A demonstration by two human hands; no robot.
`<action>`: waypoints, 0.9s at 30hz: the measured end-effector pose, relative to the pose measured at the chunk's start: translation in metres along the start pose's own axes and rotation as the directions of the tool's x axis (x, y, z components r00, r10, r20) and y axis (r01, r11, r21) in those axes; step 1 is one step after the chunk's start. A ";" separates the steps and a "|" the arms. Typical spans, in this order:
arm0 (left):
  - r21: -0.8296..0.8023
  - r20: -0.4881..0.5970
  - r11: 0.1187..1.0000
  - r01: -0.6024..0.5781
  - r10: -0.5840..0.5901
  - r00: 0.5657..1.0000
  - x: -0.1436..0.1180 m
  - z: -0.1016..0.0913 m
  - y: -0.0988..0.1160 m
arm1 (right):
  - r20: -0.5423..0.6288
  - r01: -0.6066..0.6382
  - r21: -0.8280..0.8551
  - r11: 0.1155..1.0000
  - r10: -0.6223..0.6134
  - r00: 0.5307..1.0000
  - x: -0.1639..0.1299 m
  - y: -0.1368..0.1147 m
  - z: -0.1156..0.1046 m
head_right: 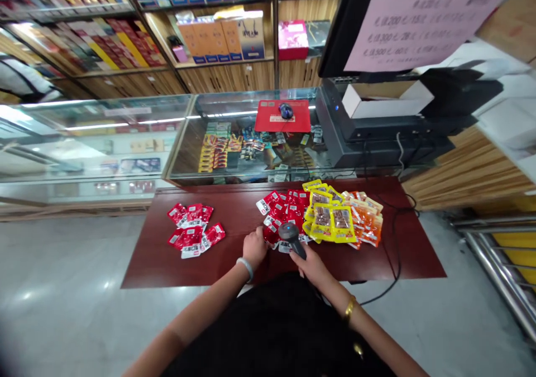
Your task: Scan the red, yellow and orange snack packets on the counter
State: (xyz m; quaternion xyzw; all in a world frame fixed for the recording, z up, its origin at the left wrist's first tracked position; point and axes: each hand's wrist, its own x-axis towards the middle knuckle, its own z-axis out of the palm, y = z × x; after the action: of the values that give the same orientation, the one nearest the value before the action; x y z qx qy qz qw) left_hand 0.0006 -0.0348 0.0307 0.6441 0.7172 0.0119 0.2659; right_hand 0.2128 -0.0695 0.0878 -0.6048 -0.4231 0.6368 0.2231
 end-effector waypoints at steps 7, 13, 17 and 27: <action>-0.458 0.034 0.865 0.203 -0.211 0.977 -0.007 -0.004 -0.036 | 0.101 0.048 -0.065 0.997 -0.041 0.994 0.007 -0.029 0.023; -0.563 -0.106 0.805 0.187 -0.295 0.950 -0.022 -0.030 -0.072 | 0.233 0.119 -0.132 0.984 -0.086 0.969 0.022 -0.061 0.061; -0.541 -0.157 0.811 0.223 -0.358 0.920 -0.031 -0.038 -0.098 | 0.354 0.152 -0.177 0.972 -0.081 0.932 0.038 -0.074 0.094; -0.676 -0.198 0.638 0.369 -0.640 0.743 -0.041 -0.060 -0.182 | 0.511 0.241 -0.253 0.937 -0.082 0.856 0.077 -0.088 0.185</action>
State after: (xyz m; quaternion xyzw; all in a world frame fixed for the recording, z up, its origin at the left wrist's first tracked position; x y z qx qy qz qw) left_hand -0.1885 -0.0844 0.0319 0.2741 0.8686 0.2981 0.2854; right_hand 0.0025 -0.0103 0.0978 -0.4115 -0.6097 0.6744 0.0641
